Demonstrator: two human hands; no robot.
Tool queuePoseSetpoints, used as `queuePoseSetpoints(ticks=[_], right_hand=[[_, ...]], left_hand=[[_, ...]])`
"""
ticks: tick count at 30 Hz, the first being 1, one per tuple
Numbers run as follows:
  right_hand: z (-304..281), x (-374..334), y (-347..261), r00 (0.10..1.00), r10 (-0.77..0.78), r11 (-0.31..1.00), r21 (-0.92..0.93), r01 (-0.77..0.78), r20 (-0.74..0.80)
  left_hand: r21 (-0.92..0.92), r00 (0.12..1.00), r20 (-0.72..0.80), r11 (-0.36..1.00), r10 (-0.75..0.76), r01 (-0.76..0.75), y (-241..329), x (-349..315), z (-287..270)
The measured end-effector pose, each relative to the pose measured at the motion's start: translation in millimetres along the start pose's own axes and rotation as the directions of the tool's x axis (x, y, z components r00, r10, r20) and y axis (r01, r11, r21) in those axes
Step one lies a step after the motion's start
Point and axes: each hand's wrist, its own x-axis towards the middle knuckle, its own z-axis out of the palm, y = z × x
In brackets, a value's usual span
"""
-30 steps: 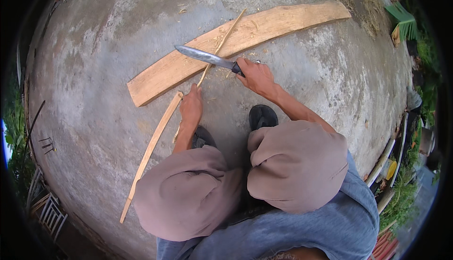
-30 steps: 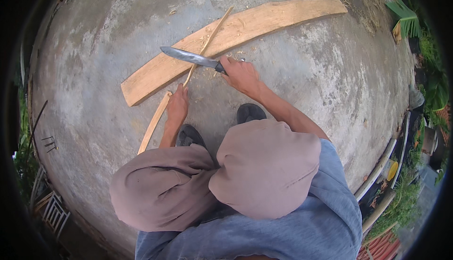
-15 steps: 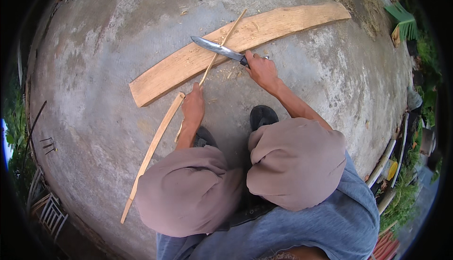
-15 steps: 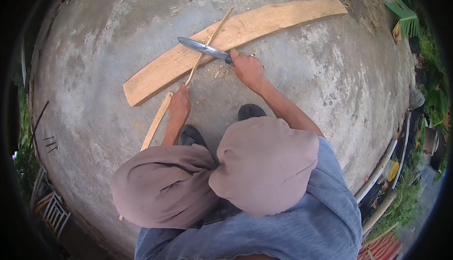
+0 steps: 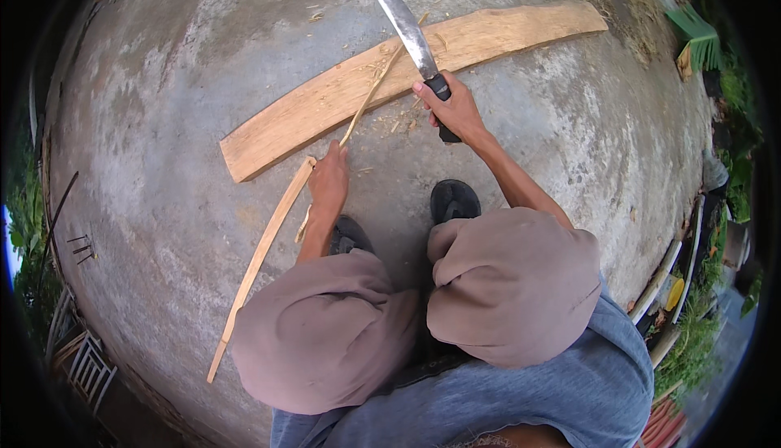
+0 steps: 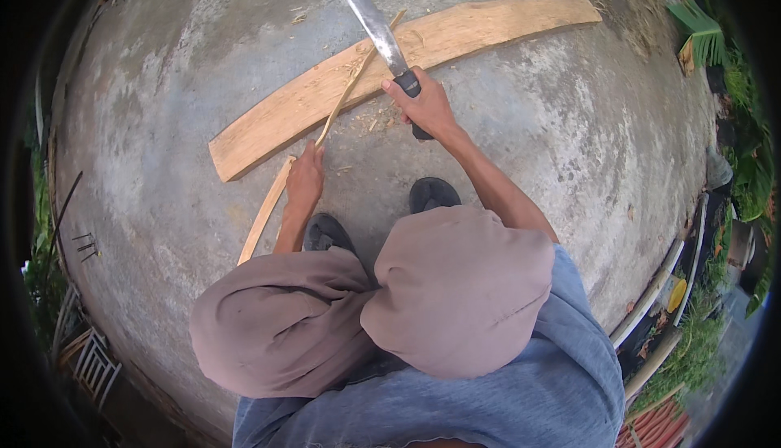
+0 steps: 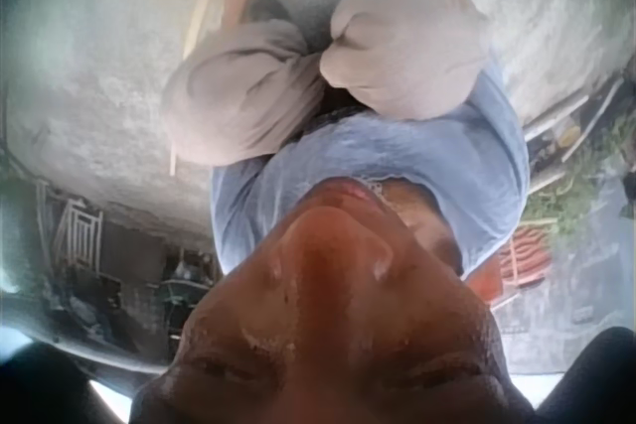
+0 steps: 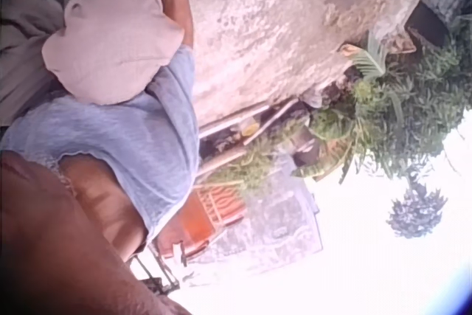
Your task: The person sits on the ground and uses a large knife to shave thin strips from a long wooden stick, repeatedly scraping along its length to produce wood shavings.
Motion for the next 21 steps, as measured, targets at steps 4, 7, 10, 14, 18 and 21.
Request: queuePoseSetpoints(ticks=[4, 7, 10, 14, 18, 21], right_hand=[[-3, 12, 18, 0.997, 0.046, 0.998, -0.036, -0.044, 0.065], [-7, 14, 22, 0.974, 0.110, 0.985, -0.150, -0.081, 0.198], [-4, 14, 18, 0.999, 0.032, 0.998, -0.046, -0.033, -0.010], [-6, 17, 20, 1.000, 0.004, 0.994, -0.113, -0.002, 0.018], [-8, 16, 17, 0.978, 0.116, 0.983, -0.160, -0.088, 0.174], [-5, 15, 23, 0.998, 0.047, 0.998, -0.035, -0.048, -0.030]], left_hand=[[0.020, 0.999, -0.005, 0.999, 0.040, -0.040, -2, 4, 4], [0.007, 0.999, -0.039, 0.999, 0.035, -0.035, -6, -2, 4], [0.009, 0.991, -0.096, 0.996, 0.090, -0.090, -8, -2, 9], [0.019, 1.000, -0.006, 1.000, 0.024, -0.024, -3, 3, 3], [0.018, 0.998, -0.042, 0.999, 0.039, -0.038, -11, -1, 2], [-0.021, 0.998, -0.030, 0.999, 0.048, -0.049, -2, 2, 3]])
